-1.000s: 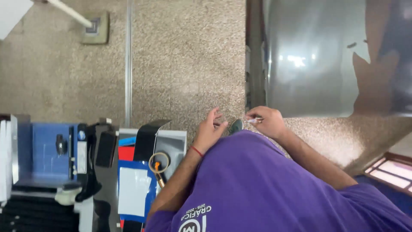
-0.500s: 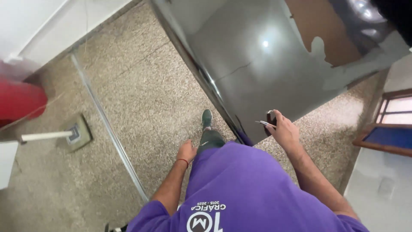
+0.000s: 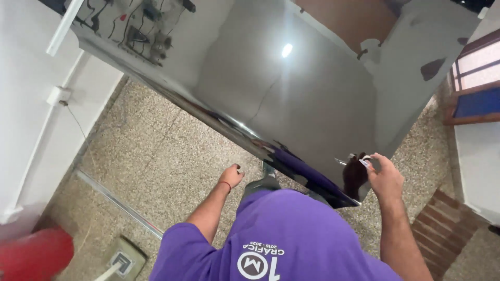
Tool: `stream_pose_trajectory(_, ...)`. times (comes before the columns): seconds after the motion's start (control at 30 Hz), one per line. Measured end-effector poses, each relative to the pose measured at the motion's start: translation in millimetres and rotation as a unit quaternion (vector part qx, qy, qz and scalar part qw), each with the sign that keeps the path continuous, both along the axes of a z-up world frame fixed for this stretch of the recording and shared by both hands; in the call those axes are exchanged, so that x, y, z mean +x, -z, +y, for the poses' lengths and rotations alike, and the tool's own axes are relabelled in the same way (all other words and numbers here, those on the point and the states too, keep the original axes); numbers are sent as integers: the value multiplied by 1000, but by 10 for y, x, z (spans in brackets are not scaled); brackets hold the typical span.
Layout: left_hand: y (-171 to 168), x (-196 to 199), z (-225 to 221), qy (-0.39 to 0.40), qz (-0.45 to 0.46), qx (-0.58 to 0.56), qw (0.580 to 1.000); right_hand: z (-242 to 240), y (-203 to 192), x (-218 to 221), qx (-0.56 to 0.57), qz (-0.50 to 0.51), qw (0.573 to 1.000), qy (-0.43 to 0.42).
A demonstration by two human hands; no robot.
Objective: Measuring and marking a large sheet of dark film using a protractor and a pen on the floor of a print shop.
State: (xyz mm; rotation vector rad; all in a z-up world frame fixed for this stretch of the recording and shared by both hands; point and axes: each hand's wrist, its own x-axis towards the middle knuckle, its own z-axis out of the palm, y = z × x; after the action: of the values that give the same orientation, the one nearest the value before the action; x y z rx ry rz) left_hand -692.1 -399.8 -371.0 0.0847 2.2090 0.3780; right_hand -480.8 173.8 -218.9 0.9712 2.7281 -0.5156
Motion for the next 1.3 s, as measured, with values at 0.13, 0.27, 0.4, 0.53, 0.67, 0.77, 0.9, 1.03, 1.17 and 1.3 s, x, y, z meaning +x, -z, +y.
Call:
stream_pose_trajectory(0.13, 10, -327, -651, 27, 6, -10, 1000, -675, -13, -23, 44, 262, 964, -14)
stream_pose_trajectory(0.27, 41, -355, -1385, 65, -12, -48, 997, -1591, -225, -299, 41, 307, 950, -32)
stream_pose_trajectory(0.4, 5, -260, -2014, 149, -55, -82, 984, -2314, -284, -402, 19, 342, 939, -44)
stream_pose_trajectory(0.53, -442, -356, -2616, 163, -57, -107, 979, -3001, -19, -175, -51, 377, 923, 52)
stream_pose_trajectory(0.67, -527, -610, -3257, 101, 8, -108, 989, -3743, -154, 84, -106, 331, 925, 155)
stream_pose_trajectory(0.77, -824, -933, -3490, 67, 65, -81, 992, -4231, -239, 200, -192, 292, 901, 256)
stream_pose_trajectory(0.9, -897, -1500, -3671, 9, 118, -47, 992, -4788, -533, -61, -187, 270, 913, 242)
stream_pose_trajectory(1.03, -1291, -2488, -3825, 5, 232, 31, 972, -5203, -222, -598, -187, 256, 927, 201)
stream_pose_trajectory(1.17, -1996, -4011, -4008, 38, 399, 86, 912, -5826, -13, -1508, -183, 200, 948, 168)
stream_pose_trajectory(1.3, -1936, -5700, -4401, 30, 369, 10, 929, -6674, -6, -2540, -255, 131, 938, 196)
